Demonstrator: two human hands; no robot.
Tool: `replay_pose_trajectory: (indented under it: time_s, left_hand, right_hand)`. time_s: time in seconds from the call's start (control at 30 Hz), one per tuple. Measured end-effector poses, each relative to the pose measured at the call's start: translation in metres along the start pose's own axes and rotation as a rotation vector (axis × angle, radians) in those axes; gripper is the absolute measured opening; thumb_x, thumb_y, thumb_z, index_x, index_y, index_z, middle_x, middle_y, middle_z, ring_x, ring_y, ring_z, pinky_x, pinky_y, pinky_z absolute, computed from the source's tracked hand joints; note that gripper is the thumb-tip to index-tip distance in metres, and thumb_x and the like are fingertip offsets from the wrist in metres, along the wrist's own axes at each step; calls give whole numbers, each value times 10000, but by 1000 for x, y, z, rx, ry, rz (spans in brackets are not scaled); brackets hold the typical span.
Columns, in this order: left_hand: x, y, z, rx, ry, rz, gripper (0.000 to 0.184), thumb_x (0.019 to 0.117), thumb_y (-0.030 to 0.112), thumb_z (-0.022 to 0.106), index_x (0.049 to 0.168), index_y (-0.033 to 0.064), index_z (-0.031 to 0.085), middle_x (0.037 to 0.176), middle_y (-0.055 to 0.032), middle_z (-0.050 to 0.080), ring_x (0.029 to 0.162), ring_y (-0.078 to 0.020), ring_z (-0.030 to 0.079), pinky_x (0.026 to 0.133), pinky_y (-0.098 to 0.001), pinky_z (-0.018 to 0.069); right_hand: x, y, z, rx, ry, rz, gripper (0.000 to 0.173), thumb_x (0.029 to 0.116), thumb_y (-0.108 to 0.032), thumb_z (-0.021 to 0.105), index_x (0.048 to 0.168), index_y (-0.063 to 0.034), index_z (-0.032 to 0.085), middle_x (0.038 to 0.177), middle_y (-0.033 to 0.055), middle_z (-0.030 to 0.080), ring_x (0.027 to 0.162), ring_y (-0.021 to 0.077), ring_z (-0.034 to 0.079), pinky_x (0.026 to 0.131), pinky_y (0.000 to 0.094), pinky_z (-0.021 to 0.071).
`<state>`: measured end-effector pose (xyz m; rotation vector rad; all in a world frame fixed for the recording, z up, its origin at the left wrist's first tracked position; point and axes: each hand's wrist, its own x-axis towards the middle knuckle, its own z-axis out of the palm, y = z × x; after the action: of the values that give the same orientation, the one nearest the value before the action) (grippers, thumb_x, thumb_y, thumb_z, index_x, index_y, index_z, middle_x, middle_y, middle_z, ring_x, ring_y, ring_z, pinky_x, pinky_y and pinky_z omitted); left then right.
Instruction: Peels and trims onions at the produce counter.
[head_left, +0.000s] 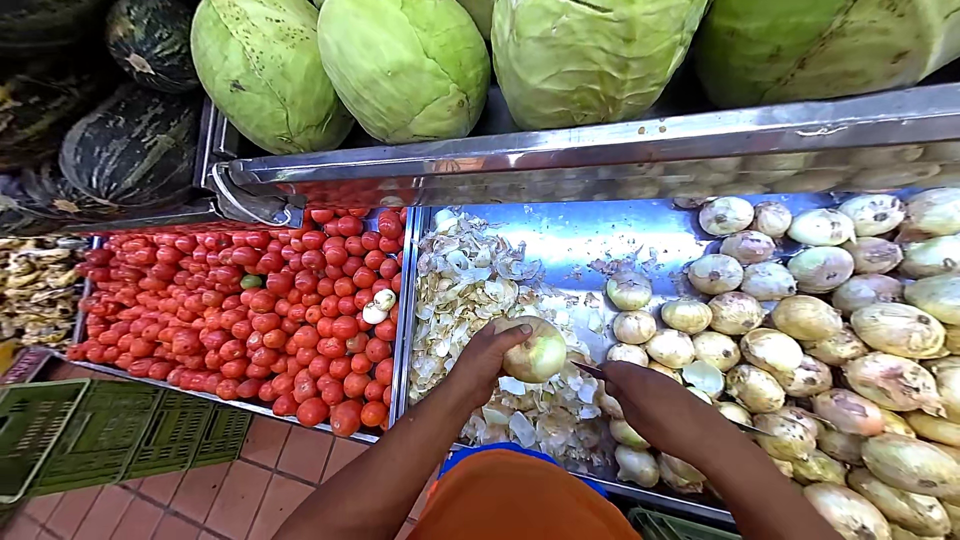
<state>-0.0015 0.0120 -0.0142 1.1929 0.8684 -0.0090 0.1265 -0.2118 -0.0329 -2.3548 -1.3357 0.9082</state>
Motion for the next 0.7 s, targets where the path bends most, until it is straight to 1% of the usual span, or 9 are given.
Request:
replay_pose_trajectory:
  time_s: [0.07,0.13,0.2,0.27,0.37,0.53,0.57,0.63,0.7]
  left_hand:
    - [1,-4,2,64,20,62,436,964,277,716,1332,101,563,1149,-151,698,1003,-277,693,861,-460,578]
    - [2,-7,6,131,24,118,456,933,265,751,1322,115,566,1139,-142,693,990,-273,689,854,-470,575]
    - [-2,-7,12,195,29,149,478,918,258,770,1320,121,552,1124,-140,684,976,-265,685,847,-467,575]
    - [-5,-7,18,252,43,165,499,913,249,784,1328,123,538,1111,-146,677,956,-268,686,831,-466,580]
    - [-7,-9,21,298,71,175,532,898,235,804,1323,125,505,1085,-144,684,918,-261,702,801,-456,597]
    - [-7,-20,26,436,100,160,574,891,321,813,1327,142,486,1019,-132,687,858,-250,701,756,-465,597]
    - [-6,-22,27,454,110,156,580,894,337,809,1329,141,479,1006,-132,686,849,-249,700,752,-467,595]
    - [-5,-24,29,444,141,137,578,903,355,796,1324,121,477,1001,-141,683,842,-256,699,751,-472,592]
    - [-1,-24,30,336,161,100,556,928,352,759,1325,86,474,1033,-160,677,873,-276,695,767,-483,587]
  right_hand:
    - [-8,-8,-3,-9,77,-74,225,1084,-249,460,1104,-120,644,961,71,666,908,251,686,809,470,578]
    - [-7,-17,-2,-58,131,-74,362,1083,-421,446,994,-128,638,846,59,641,804,253,681,697,476,572]
    - [3,-25,-2,-124,98,13,607,1011,-676,429,939,-115,648,792,77,644,782,282,685,677,505,556]
    - [11,-29,-3,-192,55,95,741,920,-806,441,906,-99,662,769,98,658,788,306,696,675,524,549]
    - [16,-32,-5,-227,8,141,784,875,-852,454,881,-99,676,766,102,669,802,311,701,678,529,545]
    - [28,-24,5,-217,-12,77,784,883,-853,435,831,-106,671,747,97,657,796,301,692,679,528,534]
    - [29,-19,10,-230,30,43,806,887,-862,397,806,-103,652,719,98,645,771,299,692,662,522,531]
    - [31,-8,28,-263,269,-88,789,913,-844,364,686,-124,593,586,64,572,612,261,654,540,474,496]
    - [33,-3,44,-259,539,-251,719,931,-778,431,587,-155,531,484,13,474,456,203,561,414,417,425]
